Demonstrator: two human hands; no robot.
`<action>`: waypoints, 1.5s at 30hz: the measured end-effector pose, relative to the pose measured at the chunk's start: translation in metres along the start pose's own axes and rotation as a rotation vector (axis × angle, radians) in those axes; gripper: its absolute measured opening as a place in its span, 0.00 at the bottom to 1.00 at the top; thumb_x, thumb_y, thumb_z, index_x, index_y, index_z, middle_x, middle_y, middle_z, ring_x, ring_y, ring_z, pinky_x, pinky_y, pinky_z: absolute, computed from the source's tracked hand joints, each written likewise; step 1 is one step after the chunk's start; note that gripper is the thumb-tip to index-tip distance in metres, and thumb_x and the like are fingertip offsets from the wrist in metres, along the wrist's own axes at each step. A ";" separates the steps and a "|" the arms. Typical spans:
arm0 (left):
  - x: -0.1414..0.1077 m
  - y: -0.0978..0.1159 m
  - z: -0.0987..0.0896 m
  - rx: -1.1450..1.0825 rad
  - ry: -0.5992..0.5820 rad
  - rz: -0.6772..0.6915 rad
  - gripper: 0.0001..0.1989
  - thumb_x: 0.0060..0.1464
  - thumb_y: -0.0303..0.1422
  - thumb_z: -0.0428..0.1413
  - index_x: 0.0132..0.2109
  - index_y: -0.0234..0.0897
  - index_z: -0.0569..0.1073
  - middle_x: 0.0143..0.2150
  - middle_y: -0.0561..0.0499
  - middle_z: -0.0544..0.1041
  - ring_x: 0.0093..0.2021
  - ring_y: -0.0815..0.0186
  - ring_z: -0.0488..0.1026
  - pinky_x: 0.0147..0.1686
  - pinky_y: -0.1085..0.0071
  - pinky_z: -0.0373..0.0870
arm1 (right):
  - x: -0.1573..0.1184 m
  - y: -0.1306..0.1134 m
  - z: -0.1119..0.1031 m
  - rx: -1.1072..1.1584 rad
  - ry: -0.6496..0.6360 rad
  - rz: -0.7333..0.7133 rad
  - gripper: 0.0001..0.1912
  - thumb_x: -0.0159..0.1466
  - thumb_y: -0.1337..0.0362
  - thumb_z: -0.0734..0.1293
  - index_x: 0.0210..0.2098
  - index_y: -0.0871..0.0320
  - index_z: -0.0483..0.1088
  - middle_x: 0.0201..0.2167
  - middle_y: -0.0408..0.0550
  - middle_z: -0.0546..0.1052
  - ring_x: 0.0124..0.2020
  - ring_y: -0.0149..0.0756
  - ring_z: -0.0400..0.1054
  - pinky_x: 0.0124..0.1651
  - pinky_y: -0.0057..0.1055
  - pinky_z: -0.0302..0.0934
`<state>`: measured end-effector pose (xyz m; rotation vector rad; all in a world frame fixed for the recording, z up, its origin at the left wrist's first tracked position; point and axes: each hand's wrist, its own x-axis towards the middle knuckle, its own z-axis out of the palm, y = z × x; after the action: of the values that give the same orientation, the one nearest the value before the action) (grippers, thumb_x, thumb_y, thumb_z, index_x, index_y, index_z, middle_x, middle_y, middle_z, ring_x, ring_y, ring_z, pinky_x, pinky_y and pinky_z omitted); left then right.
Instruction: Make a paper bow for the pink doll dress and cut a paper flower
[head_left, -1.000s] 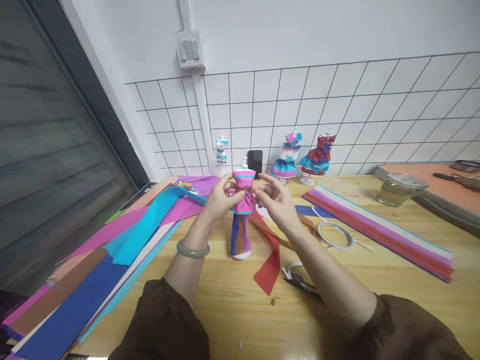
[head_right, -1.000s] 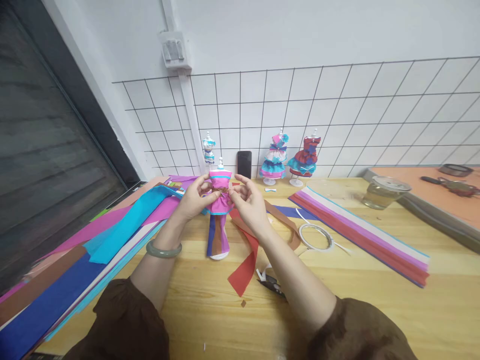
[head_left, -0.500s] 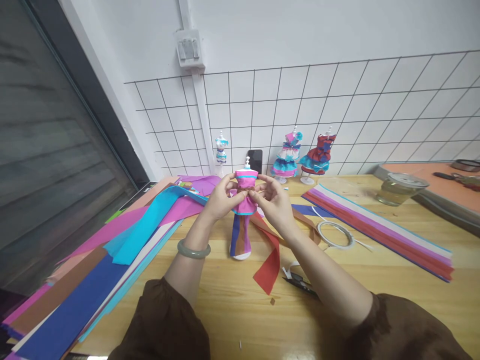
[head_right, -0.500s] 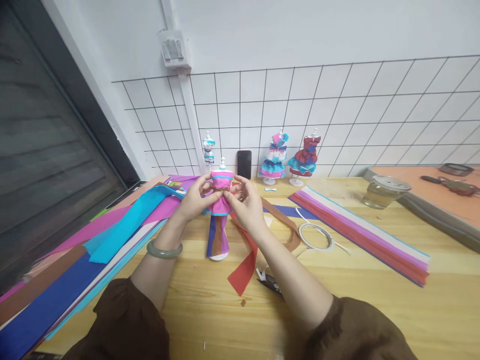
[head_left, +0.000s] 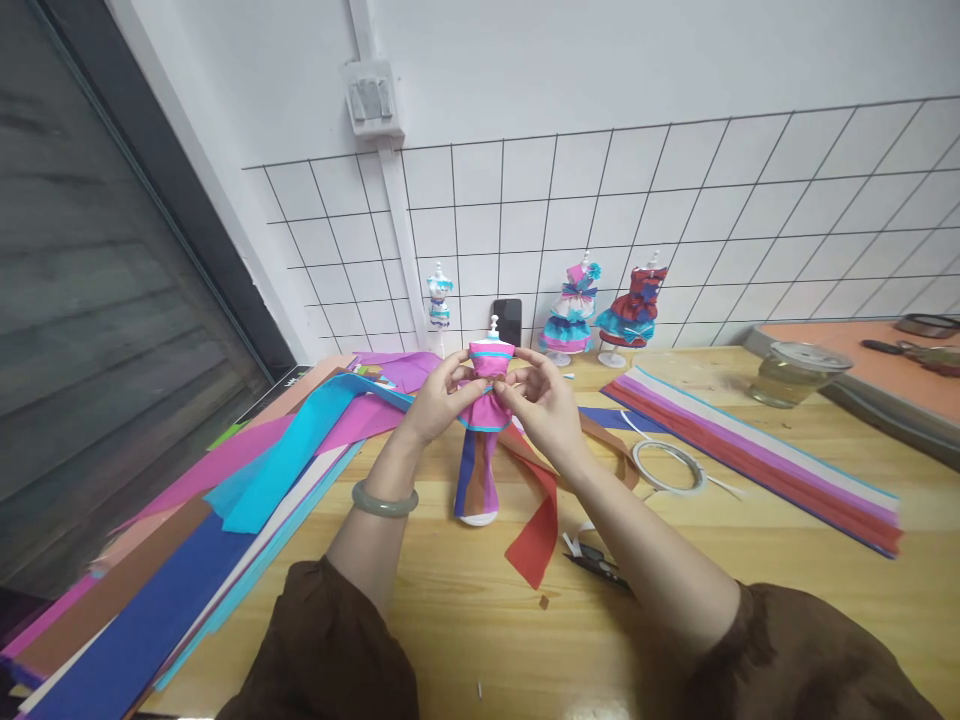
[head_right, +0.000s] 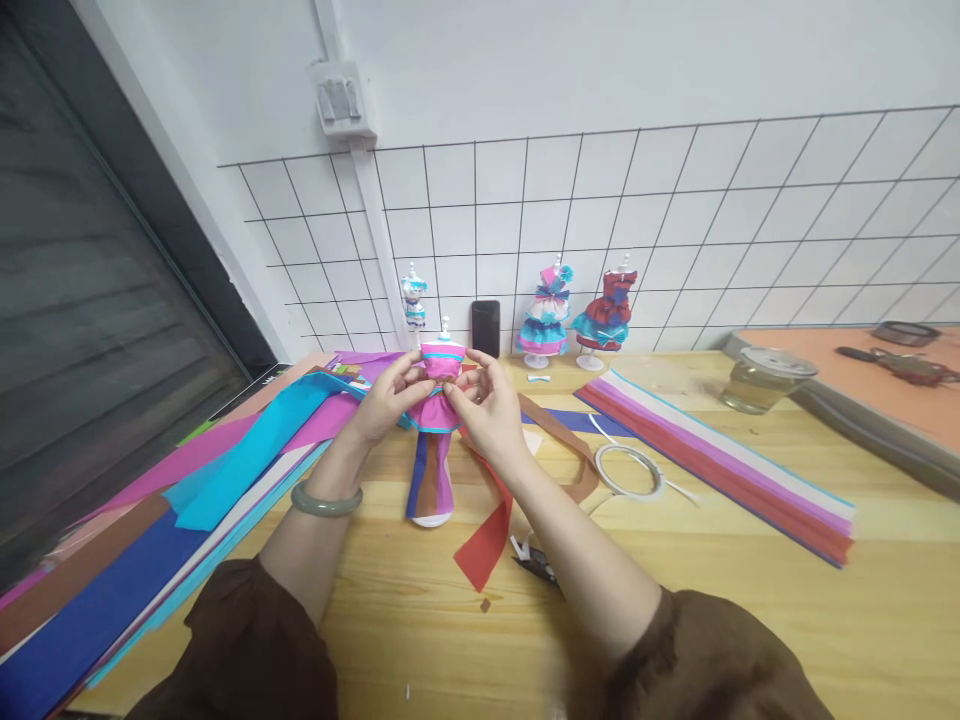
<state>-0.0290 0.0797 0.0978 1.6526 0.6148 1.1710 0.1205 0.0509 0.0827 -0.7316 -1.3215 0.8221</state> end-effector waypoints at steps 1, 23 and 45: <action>0.000 0.000 0.000 -0.013 -0.004 -0.001 0.23 0.49 0.33 0.55 0.52 0.33 0.63 0.42 0.45 0.73 0.46 0.60 0.69 0.46 0.66 0.63 | 0.000 0.000 0.001 0.003 0.003 -0.001 0.24 0.54 0.62 0.68 0.48 0.55 0.60 0.26 0.42 0.67 0.24 0.30 0.63 0.27 0.30 0.59; 0.000 0.003 0.000 0.055 0.072 -0.011 0.21 0.49 0.36 0.54 0.50 0.31 0.66 0.35 0.47 0.75 0.40 0.61 0.71 0.39 0.68 0.66 | -0.001 0.001 0.003 0.064 0.012 0.039 0.25 0.53 0.63 0.69 0.49 0.55 0.58 0.25 0.40 0.66 0.23 0.29 0.62 0.25 0.28 0.58; -0.001 -0.006 0.001 0.096 0.038 -0.003 0.26 0.44 0.33 0.59 0.52 0.33 0.64 0.44 0.43 0.74 0.47 0.58 0.70 0.46 0.64 0.66 | -0.002 0.000 0.004 0.107 0.004 0.087 0.29 0.52 0.62 0.69 0.50 0.56 0.56 0.22 0.37 0.66 0.20 0.27 0.60 0.24 0.27 0.57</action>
<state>-0.0276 0.0810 0.0919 1.7128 0.7070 1.1887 0.1165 0.0493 0.0825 -0.7091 -1.2390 0.9532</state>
